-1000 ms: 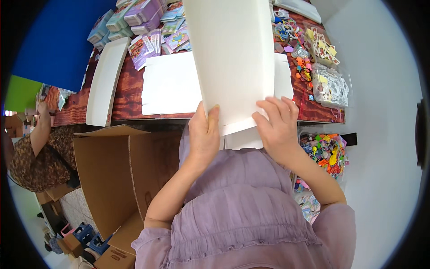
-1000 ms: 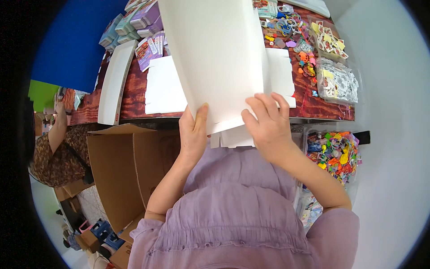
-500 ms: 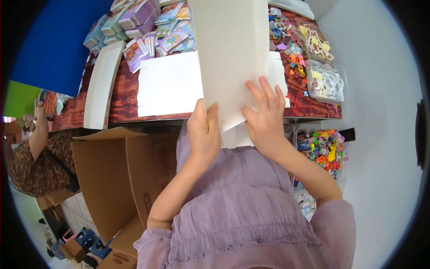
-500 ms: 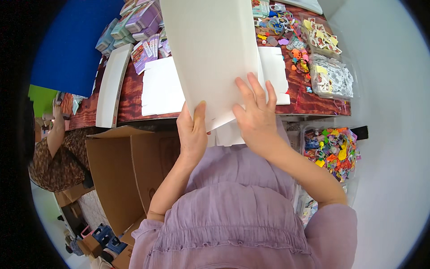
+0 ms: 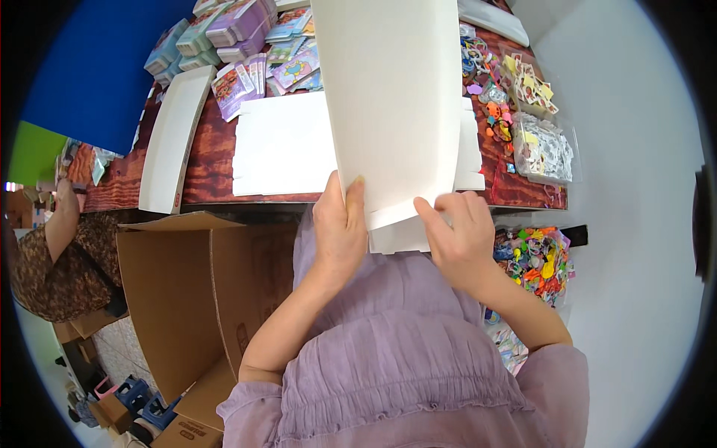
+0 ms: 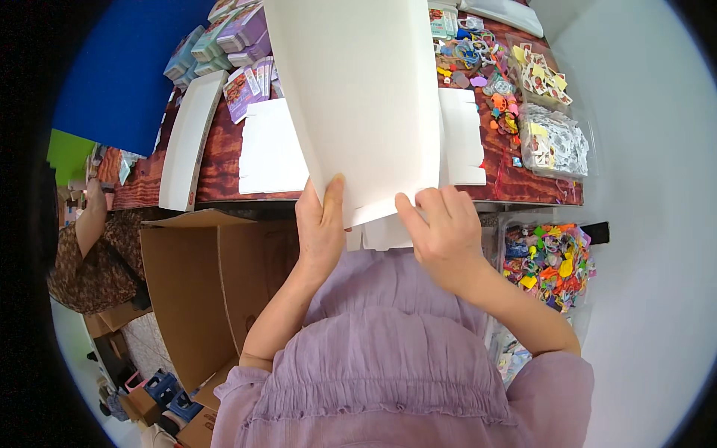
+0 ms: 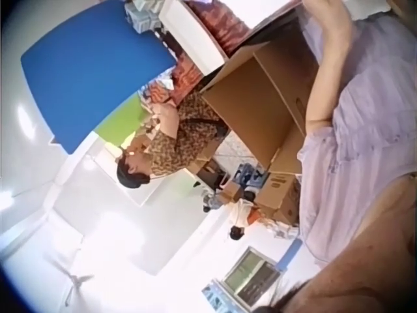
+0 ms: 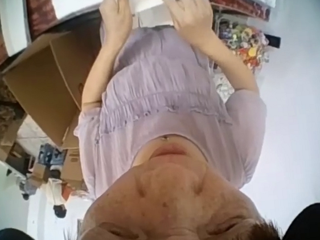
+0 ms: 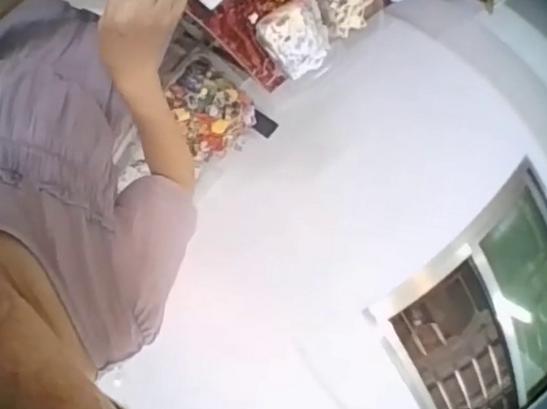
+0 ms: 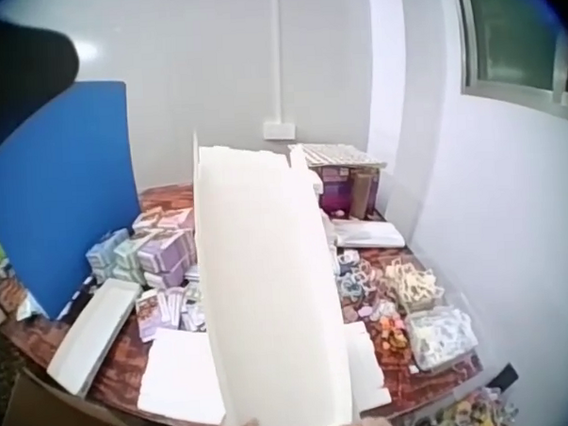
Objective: Folding and assembling white paper boxes on a workspace table.
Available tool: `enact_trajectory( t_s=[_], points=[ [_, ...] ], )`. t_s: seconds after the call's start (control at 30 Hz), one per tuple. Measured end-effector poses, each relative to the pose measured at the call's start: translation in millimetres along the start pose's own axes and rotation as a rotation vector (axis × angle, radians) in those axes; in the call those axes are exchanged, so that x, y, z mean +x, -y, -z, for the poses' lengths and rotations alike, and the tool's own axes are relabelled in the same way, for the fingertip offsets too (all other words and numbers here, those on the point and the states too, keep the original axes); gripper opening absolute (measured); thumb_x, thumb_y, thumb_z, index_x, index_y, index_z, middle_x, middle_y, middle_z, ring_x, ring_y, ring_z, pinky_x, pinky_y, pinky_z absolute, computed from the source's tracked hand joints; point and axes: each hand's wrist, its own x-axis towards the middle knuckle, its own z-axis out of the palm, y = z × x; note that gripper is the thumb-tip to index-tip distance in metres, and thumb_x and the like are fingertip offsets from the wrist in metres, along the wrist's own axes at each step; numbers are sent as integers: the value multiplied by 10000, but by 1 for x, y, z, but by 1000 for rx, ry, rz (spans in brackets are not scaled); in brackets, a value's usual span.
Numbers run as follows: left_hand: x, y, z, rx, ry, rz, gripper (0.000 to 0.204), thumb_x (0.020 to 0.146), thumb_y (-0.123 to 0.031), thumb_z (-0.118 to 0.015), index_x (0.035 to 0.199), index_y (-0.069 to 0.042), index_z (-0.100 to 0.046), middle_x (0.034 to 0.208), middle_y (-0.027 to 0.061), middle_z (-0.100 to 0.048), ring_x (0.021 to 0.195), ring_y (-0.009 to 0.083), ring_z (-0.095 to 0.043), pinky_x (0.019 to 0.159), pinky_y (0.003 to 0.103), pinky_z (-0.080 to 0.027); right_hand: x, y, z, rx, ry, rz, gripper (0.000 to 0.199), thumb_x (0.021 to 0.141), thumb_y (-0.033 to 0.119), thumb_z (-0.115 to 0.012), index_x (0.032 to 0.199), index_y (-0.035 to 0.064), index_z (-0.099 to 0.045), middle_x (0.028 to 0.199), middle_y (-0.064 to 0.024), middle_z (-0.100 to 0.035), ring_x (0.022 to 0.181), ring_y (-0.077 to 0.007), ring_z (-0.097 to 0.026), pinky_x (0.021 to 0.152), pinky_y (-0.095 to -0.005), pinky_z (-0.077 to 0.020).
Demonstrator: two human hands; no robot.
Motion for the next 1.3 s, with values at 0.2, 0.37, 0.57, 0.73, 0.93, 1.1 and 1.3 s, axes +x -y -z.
enact_trajectory(
  t_s=[0.2,0.37,0.57,0.73,0.93,1.1,1.3],
  points=[
    [-3,-5,1,-119,-4,44,241,1062,-151,-474,1164,43,-575,823,98,-633,685,162,-575,642,336,-480,-4,8,-3,234,172,-217,370,868,36,-679,1236,76,-663,707,-109,-625,597,-235,-625,555,-361,-469],
    [-3,-10,0,-321,20,326,264,1059,-189,-501,1164,34,-596,796,42,-603,636,74,-544,541,260,-449,-9,10,-24,475,62,-492,247,900,44,-653,1143,81,-643,637,-147,-595,539,-311,-611,519,-406,-459],
    [-8,-4,-6,-264,103,364,266,1042,-195,-509,1123,36,-615,757,39,-586,579,71,-522,436,266,-449,-18,7,-29,320,166,-436,132,926,45,-603,1053,82,-609,696,-168,-630,645,-353,-664,572,-447,-480],
    [-13,1,-6,-215,154,377,288,1040,-186,-494,1178,45,-596,786,52,-599,585,78,-529,439,270,-452,-26,13,-18,280,331,-509,156,922,88,-629,1077,82,-610,718,-171,-644,675,-363,-666,614,-446,-501],
    [-16,2,17,-160,256,432,341,1041,-186,-474,1288,41,-534,867,95,-638,648,115,-582,500,284,-479,6,-31,49,769,346,-654,480,895,86,-679,1355,30,-553,824,-54,-689,682,-141,-627,636,-294,-498],
    [-53,33,18,-92,460,222,386,1038,-267,-532,1295,21,-542,996,201,-685,1014,337,-648,946,426,-480,77,-103,4,943,-247,-731,469,925,30,-613,1381,-22,-515,1080,-50,-645,874,-96,-600,713,-255,-499],
    [-2,-14,35,397,622,273,396,999,-277,-598,1246,32,-599,905,235,-653,816,345,-621,747,407,-501,65,-119,-67,747,-33,-708,590,855,-64,-523,1433,28,-448,1016,-96,-659,819,-118,-611,733,-277,-503]
  ],
)
